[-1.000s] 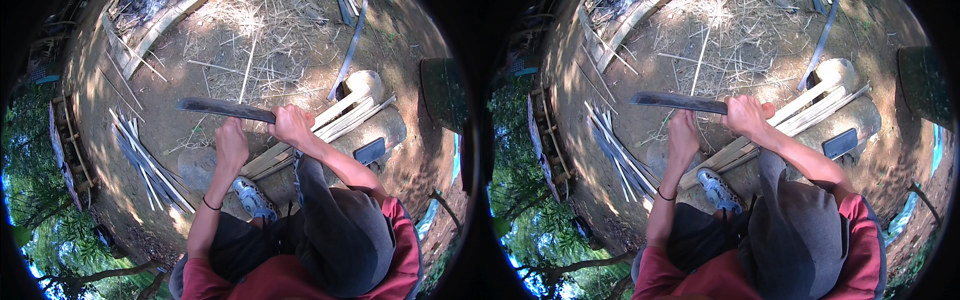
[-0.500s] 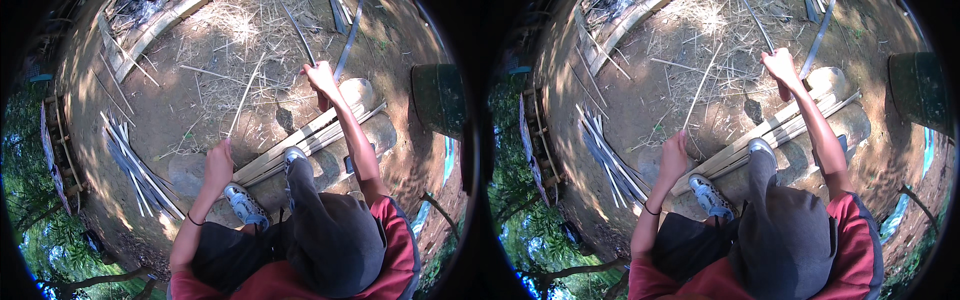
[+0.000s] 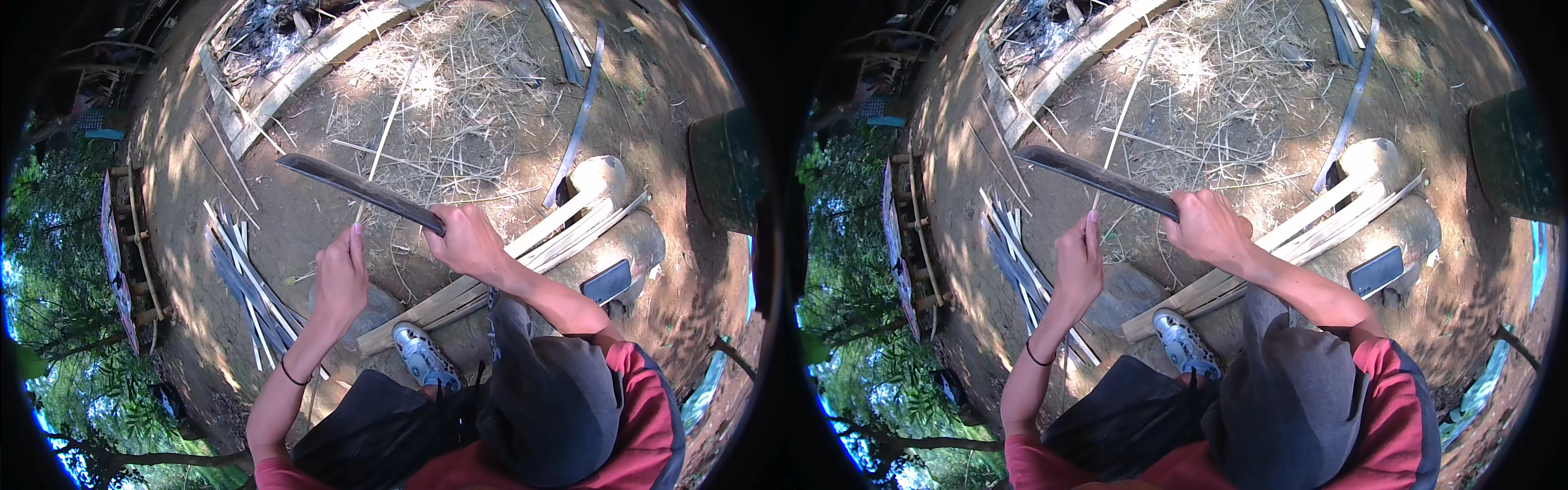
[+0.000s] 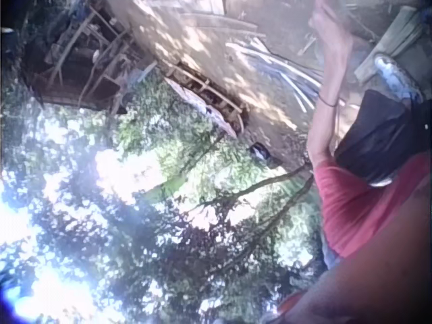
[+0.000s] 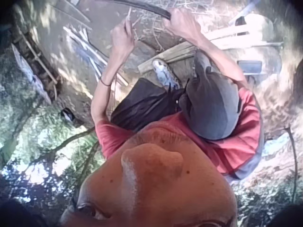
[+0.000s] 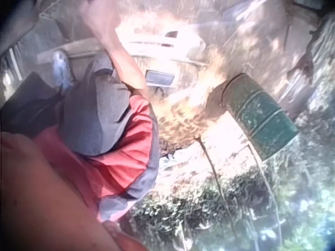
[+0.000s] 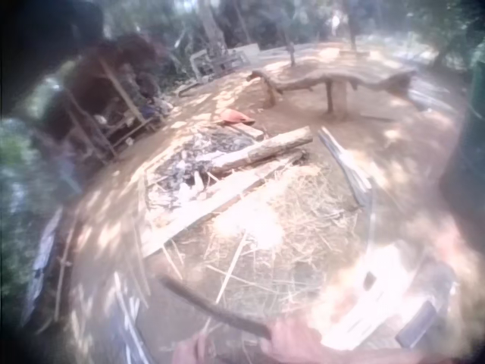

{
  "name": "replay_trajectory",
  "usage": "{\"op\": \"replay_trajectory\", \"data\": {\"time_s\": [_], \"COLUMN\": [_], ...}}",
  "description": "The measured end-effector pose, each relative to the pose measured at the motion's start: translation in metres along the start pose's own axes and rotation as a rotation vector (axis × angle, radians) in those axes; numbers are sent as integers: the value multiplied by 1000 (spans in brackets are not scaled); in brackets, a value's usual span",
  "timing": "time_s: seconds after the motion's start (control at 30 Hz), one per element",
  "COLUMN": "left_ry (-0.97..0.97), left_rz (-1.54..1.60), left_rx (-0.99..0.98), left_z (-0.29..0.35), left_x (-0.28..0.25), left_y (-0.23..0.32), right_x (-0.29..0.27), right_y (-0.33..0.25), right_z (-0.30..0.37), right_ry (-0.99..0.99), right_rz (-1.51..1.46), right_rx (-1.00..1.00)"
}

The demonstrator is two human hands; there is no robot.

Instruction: The person shaves a wooden strip with a machete, repeatedly drawing the blade along the length of the wood to smooth it or remove thin layers.

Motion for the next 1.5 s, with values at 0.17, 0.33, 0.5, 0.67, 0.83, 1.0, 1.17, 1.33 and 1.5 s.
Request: {"op": "replay_trajectory", "data": {"time_s": [0.17,0.33,0.5,0.67,0.83,1.0,1.17,1.33,1.5], "left_ry": [-22,-181,-134,-230,-149,-147,-271,-410,-582], "left_rz": [-93,-242,-126,-19,68,283,604,839,895], "left_rx": [24,-87,-21,-121,-223,-213,-248,-273,-350], "left_z": [7,25,28,56,74,60,50,54,50], "left_x": [-30,-44,-23,0,16,40,56,57,36], "left_y": [-4,-20,-32,-58,-99,-112,-90,-66,-50], "right_x": [15,19,17,-43,-121,-64,19,53,48], "right_y": [-1,27,72,148,189,80,17,-8,-16], "right_z": [-15,-45,-77,-120,-91,-46,-9,-12,-23], "right_ry": [35,67,109,249,333,71,-254,-272,-261], "right_rz": [118,39,243,222,302,59,-643,-854,-990], "right_rx": [5,83,30,411,412,369,391,418,486]}}
Point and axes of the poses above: each hand's wrist, its own z-axis away from the middle knuckle, its own x-axis out of the palm, y = z × x, the point moved 3 cm from there along -z, towards the middle knuckle, and after that the axes turned 8 degrees about -z, right-handed, at the moved point
